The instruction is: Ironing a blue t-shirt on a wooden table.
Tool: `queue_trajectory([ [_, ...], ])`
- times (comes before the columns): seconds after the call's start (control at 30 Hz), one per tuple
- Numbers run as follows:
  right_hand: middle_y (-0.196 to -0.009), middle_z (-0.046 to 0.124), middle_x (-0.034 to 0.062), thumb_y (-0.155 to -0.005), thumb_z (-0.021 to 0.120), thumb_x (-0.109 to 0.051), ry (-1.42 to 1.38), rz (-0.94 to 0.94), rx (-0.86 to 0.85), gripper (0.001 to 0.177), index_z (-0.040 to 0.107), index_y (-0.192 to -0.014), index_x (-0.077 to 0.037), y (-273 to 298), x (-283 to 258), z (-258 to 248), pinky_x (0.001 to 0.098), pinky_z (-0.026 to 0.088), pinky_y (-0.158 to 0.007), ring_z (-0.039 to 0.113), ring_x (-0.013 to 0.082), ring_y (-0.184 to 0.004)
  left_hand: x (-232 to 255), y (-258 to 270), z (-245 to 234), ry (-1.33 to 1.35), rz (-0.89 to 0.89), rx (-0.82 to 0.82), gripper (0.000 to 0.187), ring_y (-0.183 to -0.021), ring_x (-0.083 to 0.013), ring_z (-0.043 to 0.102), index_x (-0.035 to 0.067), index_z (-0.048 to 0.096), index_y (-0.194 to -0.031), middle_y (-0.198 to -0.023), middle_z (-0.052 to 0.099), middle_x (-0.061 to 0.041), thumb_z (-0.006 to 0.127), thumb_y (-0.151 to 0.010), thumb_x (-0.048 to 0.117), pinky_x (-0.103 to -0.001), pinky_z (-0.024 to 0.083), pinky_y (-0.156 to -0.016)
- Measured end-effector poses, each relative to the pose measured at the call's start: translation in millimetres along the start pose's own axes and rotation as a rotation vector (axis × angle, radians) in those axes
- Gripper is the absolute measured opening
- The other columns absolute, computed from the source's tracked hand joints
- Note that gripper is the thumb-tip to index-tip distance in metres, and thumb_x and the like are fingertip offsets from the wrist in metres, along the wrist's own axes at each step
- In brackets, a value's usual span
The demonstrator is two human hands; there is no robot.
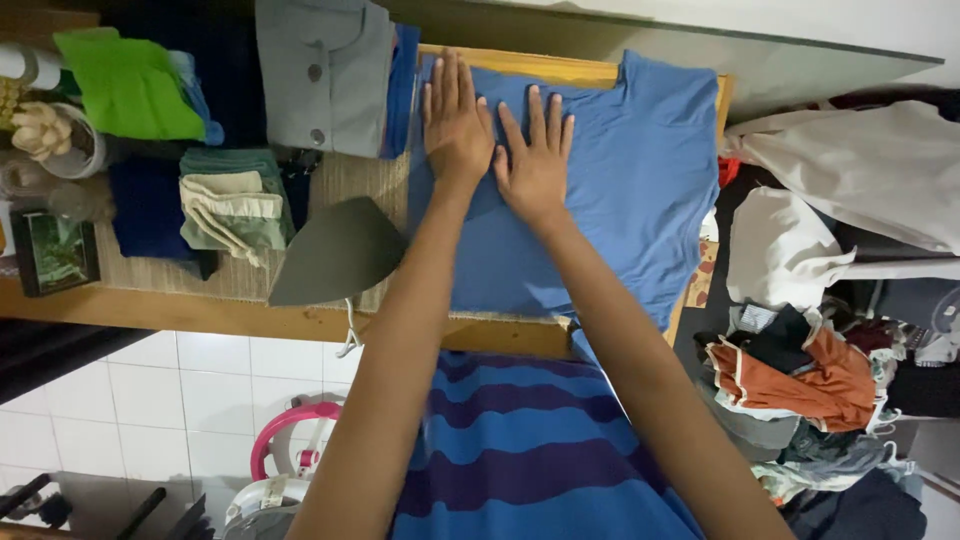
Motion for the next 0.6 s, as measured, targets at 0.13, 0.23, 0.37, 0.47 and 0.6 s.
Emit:
queue_trajectory([
  [0.13,-0.167,0.021,0.0247,-0.095,0.061,-0.034,0.008,0.061,0.017,0.062,0.050,-0.155,-0.020,-6.5,-0.3,-13.3,0.0675,0.011,-0.122,0.015,0.0538,-0.153,2.9,-2.9,-12.6,-0.047,-0.047,-0.003,0.062,-0.159,-0.0323,0.014,0.001,0.025,-0.163,-0.171,0.016,-0.012,0.047,-0.112,0.029,-0.047,0.015,-0.131],
  [0.23,-0.166,0.019,0.0254,-0.094,0.061,-0.036,-0.004,0.100,-0.002,0.064,0.049,-0.155,-0.019,-8.5,7.3,-16.9,0.0685,0.011,-0.120,0.015,0.0542,-0.152,-0.5,-2.4,-9.3,-0.056,-0.075,-0.008,0.065,-0.159,-0.0345,0.013,0.000,0.025,-0.163,-0.171,0.015,-0.013,0.050,-0.110,0.030,-0.050,0.014,-0.130],
  [0.37,-0.171,0.019,0.0226,-0.102,0.059,-0.030,-0.034,0.066,0.051,0.062,0.045,-0.161,-0.016,2.0,25.8,-12.4,0.0660,0.013,-0.126,0.016,0.0498,-0.157,13.0,11.8,0.1,-0.013,0.054,0.033,0.063,-0.162,-0.0335,0.014,0.003,0.027,-0.165,-0.174,0.015,-0.012,0.052,-0.112,0.026,-0.051,0.016,-0.133],
  [0.47,-0.173,0.019,0.0217,-0.104,0.058,-0.028,-0.028,0.104,0.099,0.063,0.041,-0.163,-0.012,18.9,40.1,-20.6,0.0648,0.015,-0.128,0.017,0.0476,-0.160,33.6,31.5,1.1,0.023,0.166,-0.037,0.060,-0.162,-0.0315,0.017,0.008,0.032,-0.164,-0.173,0.019,-0.010,0.054,-0.111,0.025,-0.053,0.016,-0.133],
  [0.6,-0.170,0.022,0.0195,-0.103,0.057,-0.033,0.108,0.268,0.062,0.063,0.043,-0.161,-0.011,37.1,65.6,-40.0,0.0662,0.013,-0.124,0.016,0.0472,-0.156,51.6,37.2,-3.5,0.010,0.203,-0.141,0.058,-0.157,-0.0328,0.021,0.017,0.039,-0.160,-0.169,0.024,-0.010,0.056,-0.106,0.030,-0.057,0.016,-0.127],
])
Point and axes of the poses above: each hand's wrist, its own y-axis away from the middle knuckle, its own z-axis out of the palm, x = y × z, the point moved 9 cm from there along -y, towards the middle knuckle
